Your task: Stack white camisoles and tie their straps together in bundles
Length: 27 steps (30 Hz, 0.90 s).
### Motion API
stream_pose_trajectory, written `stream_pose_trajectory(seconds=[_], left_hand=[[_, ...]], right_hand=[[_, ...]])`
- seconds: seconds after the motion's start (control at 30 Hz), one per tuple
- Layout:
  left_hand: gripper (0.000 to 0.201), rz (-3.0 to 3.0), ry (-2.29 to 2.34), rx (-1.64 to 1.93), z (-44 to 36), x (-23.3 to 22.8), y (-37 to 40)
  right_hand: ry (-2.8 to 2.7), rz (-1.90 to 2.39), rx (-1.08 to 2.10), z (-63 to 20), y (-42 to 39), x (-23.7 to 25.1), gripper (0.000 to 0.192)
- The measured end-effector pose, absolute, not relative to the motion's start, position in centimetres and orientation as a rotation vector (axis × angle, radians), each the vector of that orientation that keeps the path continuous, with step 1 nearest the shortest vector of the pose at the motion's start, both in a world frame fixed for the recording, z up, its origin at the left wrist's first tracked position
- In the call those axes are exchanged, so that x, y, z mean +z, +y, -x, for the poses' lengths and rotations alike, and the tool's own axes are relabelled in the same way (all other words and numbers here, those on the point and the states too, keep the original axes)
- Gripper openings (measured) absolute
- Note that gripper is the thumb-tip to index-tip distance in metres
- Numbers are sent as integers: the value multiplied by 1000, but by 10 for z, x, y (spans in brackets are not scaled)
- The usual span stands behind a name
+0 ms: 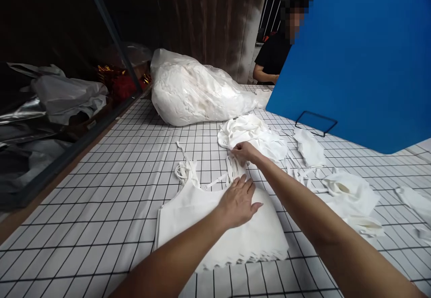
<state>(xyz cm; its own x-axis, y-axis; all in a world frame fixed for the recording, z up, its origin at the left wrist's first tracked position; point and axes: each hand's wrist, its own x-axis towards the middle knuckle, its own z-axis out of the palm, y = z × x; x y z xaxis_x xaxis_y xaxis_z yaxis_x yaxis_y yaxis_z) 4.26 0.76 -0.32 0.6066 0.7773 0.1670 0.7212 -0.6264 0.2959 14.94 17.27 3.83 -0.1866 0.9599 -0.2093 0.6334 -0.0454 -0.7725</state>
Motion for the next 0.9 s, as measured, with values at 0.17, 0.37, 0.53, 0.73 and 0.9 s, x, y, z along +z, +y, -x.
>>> stream_pose_trajectory(seconds=[0.17, 0.37, 0.53, 0.73, 0.9], left_hand=[[66, -2611, 1235, 385, -42, 0, 8], [65, -2613, 1213, 413, -42, -2, 9], [63, -2620, 1207, 423, -43, -3, 12], [51, -2617, 1139, 470, -43, 2, 12], [51, -2627, 1171, 490, -42, 6, 10]], right_hand=[[-1620, 1500, 1266, -152, 205, 49, 34], [-1493, 1219, 1427, -164, 190, 90, 30], [-1869, 763, 1607, -214, 115, 123, 32], [-1991, 1053, 1636, -242, 62, 103, 47], [-2140, 1637, 1232, -208, 66, 75, 50]])
